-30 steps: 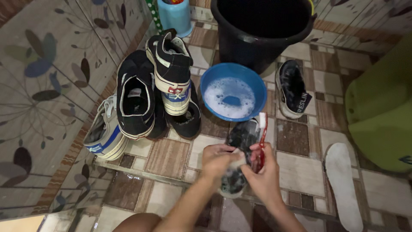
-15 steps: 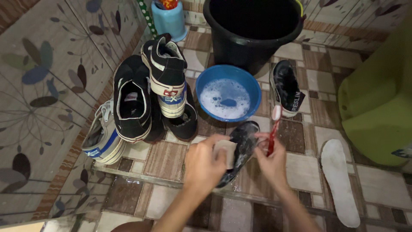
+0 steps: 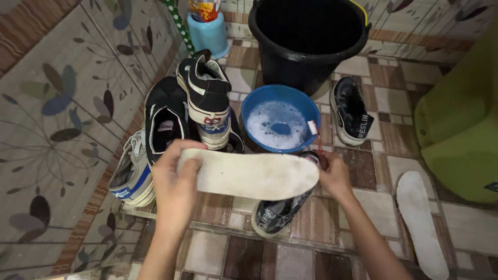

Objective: The person scrubs the soles and uppers of several pairs of shoes and insoles using a toothbrush and soapy water. They dip the brush into a blue bowl of suds and scrub the items on the tiled floor, occasionally rinsing the brush in a black bucket.

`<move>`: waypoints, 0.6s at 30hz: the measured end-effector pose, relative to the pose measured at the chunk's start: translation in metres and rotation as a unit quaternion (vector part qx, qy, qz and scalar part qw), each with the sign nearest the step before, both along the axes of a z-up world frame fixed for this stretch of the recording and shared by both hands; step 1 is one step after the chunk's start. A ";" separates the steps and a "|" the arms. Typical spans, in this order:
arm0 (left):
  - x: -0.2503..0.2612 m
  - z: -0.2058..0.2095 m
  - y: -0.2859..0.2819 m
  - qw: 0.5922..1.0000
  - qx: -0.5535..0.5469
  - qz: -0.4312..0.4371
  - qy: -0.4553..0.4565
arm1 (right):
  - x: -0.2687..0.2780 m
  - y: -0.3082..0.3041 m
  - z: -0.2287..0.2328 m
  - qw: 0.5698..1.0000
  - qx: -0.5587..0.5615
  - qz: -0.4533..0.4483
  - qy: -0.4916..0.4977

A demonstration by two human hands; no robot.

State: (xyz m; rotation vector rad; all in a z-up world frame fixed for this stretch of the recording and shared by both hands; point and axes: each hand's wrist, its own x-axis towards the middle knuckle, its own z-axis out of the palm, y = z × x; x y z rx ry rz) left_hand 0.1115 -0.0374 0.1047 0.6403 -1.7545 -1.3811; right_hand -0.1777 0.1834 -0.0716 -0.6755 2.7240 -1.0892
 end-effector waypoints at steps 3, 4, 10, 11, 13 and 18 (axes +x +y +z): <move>-0.006 -0.013 -0.007 1.000 0.002 0.019 0.021 | -0.011 0.005 -0.017 0.999 -0.013 0.025 0.027; -0.006 -0.016 -0.008 1.000 0.007 0.014 0.017 | -0.016 0.011 -0.024 0.997 -0.033 0.039 0.052; -0.020 -0.032 -0.007 0.986 0.134 -0.063 -0.078 | -0.054 0.063 -0.039 0.984 -0.180 0.012 -0.004; -0.022 -0.036 -0.002 0.977 0.167 -0.087 -0.103 | -0.059 0.080 -0.030 0.995 -0.067 -0.035 0.059; -0.025 -0.041 0.003 0.961 0.195 -0.146 -0.134 | -0.074 0.113 -0.004 0.983 0.042 -0.127 0.126; -0.038 -0.063 0.013 0.943 0.173 -0.228 -0.168 | -0.112 0.162 0.002 0.953 0.082 -0.227 0.182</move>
